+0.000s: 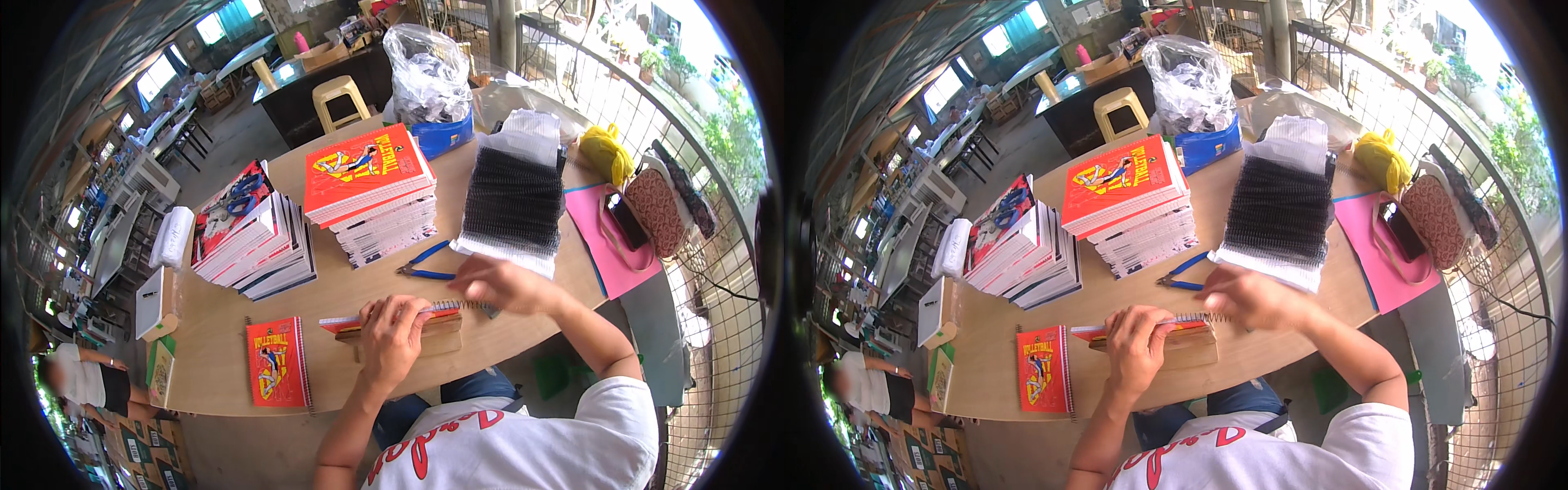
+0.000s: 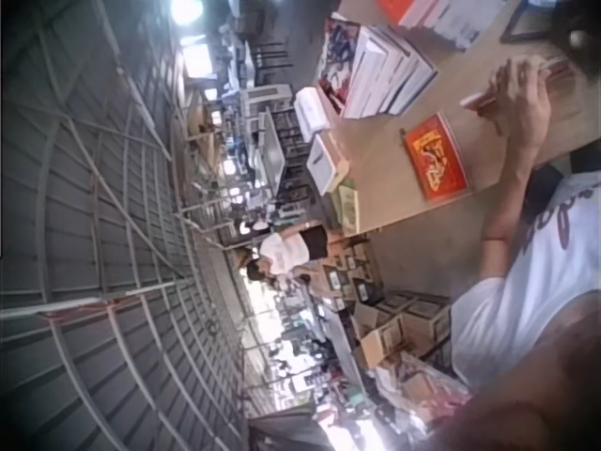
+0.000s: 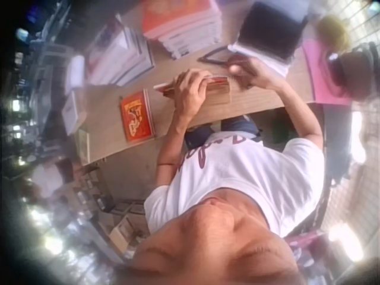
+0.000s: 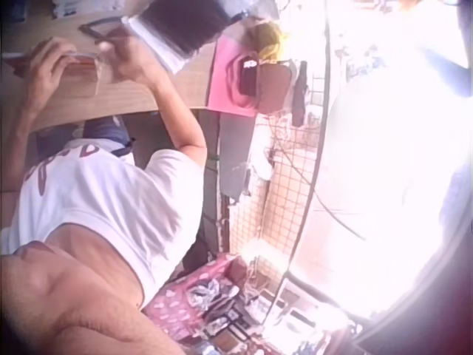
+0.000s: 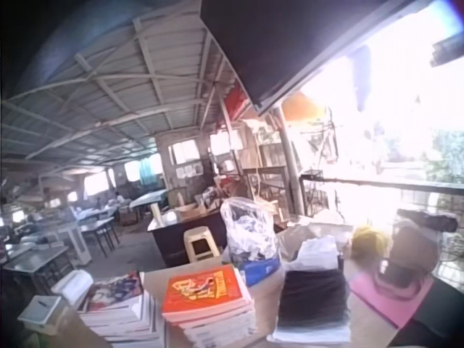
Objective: The person binds notebooks by hand using spiral coils. The person removes white paper wrapping from stacks of notebook pages, aligns the pages, and manually inserts a plastic spiral coil through the pre-punched holes of each notebook.
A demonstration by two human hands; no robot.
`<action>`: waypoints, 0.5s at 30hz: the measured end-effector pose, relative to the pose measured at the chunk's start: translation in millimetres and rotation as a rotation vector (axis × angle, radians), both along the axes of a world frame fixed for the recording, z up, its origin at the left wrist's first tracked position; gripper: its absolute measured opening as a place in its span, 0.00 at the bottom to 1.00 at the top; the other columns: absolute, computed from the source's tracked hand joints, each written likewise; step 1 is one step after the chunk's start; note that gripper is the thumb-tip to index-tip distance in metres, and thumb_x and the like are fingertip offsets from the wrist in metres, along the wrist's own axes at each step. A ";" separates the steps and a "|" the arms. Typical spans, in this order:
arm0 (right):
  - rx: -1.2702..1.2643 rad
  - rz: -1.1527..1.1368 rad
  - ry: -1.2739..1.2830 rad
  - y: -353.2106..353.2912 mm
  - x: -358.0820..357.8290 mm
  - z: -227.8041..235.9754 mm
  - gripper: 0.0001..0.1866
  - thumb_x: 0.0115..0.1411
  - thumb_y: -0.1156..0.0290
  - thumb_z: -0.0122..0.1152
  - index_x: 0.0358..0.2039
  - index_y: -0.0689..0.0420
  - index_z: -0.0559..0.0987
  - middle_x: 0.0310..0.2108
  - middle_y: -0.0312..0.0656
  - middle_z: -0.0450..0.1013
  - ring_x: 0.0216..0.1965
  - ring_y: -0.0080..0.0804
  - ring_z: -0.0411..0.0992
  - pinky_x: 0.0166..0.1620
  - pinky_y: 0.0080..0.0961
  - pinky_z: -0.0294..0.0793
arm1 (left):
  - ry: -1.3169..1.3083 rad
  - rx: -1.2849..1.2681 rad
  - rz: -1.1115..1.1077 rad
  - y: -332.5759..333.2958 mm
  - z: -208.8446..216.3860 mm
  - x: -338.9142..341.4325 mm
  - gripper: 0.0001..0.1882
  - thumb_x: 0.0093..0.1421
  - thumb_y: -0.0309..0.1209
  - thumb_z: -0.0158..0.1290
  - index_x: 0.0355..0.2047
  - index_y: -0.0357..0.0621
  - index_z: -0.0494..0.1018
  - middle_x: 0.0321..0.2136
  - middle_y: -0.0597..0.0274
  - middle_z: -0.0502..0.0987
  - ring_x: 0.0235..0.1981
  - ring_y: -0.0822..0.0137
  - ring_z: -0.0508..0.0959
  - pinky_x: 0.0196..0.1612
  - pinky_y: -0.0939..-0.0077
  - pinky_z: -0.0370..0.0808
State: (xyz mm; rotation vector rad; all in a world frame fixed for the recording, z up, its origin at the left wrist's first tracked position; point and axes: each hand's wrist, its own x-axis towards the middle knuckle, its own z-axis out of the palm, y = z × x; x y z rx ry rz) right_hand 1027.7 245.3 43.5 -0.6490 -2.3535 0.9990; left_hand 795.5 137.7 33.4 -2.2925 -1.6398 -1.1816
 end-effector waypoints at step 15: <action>0.192 -0.157 -0.139 -33.8 -4.7 26.8 0.18 0.60 0.62 0.67 0.48 0.55 0.79 0.48 0.45 0.70 0.40 0.44 0.77 0.42 0.35 0.78 | -0.010 -0.028 0.013 2.6 1.2 0.6 0.06 0.58 0.30 0.60 0.35 0.50 0.76 0.32 0.64 0.77 0.35 0.59 0.77 0.44 0.64 0.67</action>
